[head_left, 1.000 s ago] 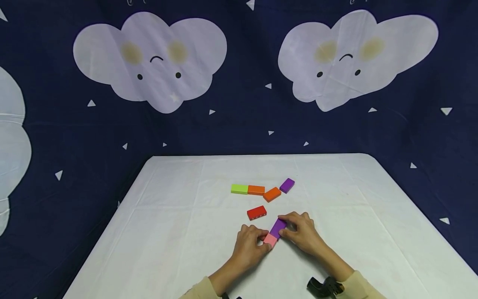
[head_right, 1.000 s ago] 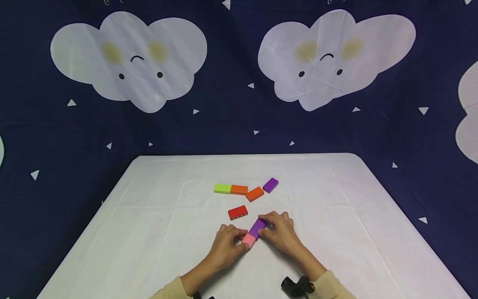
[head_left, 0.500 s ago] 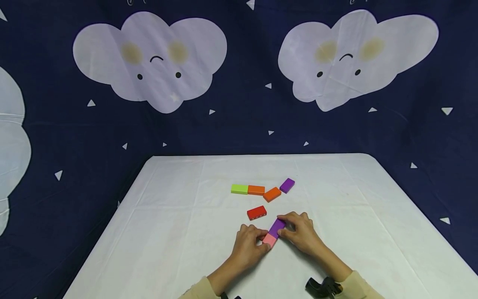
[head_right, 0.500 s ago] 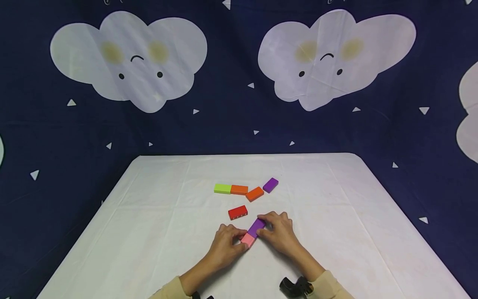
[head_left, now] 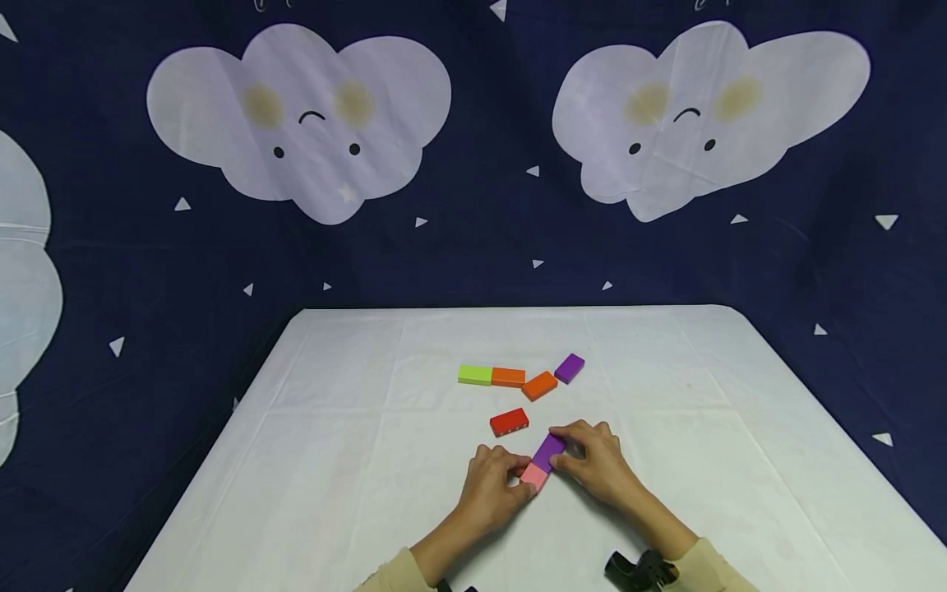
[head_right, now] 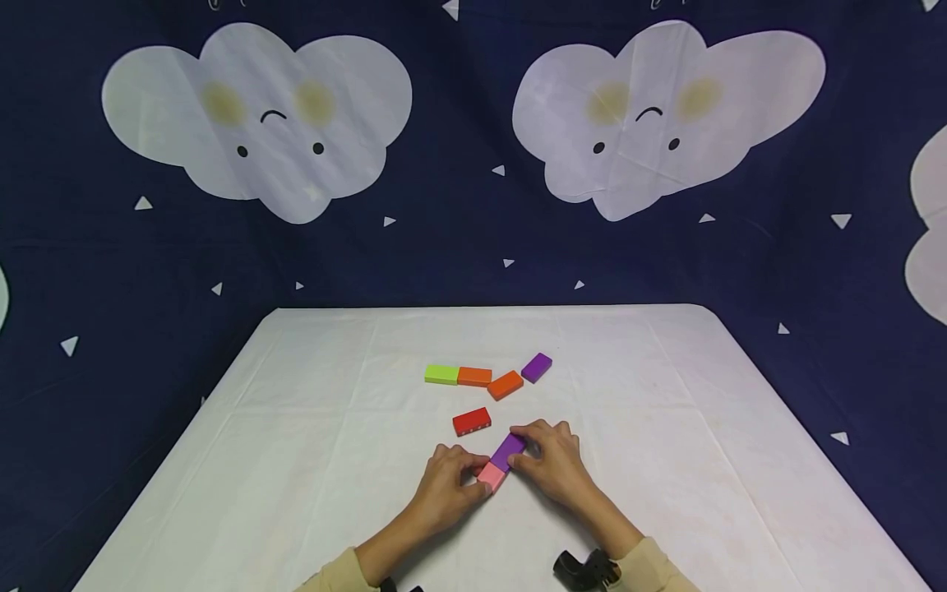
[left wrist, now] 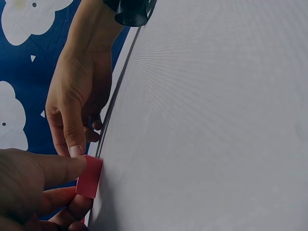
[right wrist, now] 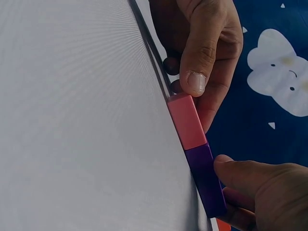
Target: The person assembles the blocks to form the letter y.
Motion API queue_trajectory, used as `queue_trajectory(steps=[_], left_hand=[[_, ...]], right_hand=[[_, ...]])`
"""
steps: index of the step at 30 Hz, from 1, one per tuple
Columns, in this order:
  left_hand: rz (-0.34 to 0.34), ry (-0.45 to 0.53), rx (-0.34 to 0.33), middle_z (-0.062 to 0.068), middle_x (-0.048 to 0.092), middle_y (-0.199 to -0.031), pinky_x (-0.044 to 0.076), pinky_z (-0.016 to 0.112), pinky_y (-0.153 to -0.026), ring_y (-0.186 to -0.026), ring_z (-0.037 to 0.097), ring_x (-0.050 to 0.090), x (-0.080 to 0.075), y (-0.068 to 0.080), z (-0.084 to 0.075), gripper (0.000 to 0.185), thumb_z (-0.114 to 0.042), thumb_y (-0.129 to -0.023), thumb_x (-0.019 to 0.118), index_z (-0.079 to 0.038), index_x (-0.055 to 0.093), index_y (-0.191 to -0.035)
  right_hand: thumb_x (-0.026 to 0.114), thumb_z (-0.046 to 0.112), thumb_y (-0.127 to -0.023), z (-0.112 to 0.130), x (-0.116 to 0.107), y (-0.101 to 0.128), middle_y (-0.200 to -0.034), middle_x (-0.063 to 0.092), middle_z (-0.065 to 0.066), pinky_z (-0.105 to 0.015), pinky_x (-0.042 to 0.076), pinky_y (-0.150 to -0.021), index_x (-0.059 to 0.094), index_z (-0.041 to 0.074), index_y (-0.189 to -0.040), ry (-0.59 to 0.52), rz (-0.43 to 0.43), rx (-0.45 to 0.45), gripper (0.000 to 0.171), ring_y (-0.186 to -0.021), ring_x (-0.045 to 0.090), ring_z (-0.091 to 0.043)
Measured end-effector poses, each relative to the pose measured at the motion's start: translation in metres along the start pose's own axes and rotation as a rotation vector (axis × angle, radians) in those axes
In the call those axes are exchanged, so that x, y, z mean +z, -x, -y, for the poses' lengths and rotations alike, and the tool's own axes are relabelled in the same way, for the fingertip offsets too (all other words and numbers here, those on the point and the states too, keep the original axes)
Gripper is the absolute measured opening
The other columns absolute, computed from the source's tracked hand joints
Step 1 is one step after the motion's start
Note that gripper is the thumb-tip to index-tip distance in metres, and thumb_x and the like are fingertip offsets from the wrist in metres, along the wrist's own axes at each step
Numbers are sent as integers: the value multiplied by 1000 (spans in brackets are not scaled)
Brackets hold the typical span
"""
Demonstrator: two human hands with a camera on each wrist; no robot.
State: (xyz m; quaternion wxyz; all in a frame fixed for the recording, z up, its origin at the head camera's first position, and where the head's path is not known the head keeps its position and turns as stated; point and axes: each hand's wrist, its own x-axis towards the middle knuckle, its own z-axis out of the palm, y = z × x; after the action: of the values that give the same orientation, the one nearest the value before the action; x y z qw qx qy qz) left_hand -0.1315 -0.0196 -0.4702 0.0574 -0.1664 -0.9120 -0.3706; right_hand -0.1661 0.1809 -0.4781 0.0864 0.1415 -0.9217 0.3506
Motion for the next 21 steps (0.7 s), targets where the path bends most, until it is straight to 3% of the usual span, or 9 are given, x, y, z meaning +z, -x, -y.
queue_trajectory(steps=[14,21], left_hand=[[-33,26,17,-3,62,-81,32,23,-72,-79,5,39,-1,1,0,34,-18,-71,75,-8,72,-103],[-32,42,27,0,65,-90,34,23,-74,-83,8,40,-1,-1,1,35,-18,-73,73,-9,70,-107]], right_hand=[[78,24,-72,-3,-3,-2,-103,70,2,-29,26,-73,70,17,-111,2,4,-4,41,-78,40,-12],[77,26,-74,-5,-10,-3,-105,70,-1,-30,26,-73,69,15,-111,-7,-19,-23,40,-79,41,-14]])
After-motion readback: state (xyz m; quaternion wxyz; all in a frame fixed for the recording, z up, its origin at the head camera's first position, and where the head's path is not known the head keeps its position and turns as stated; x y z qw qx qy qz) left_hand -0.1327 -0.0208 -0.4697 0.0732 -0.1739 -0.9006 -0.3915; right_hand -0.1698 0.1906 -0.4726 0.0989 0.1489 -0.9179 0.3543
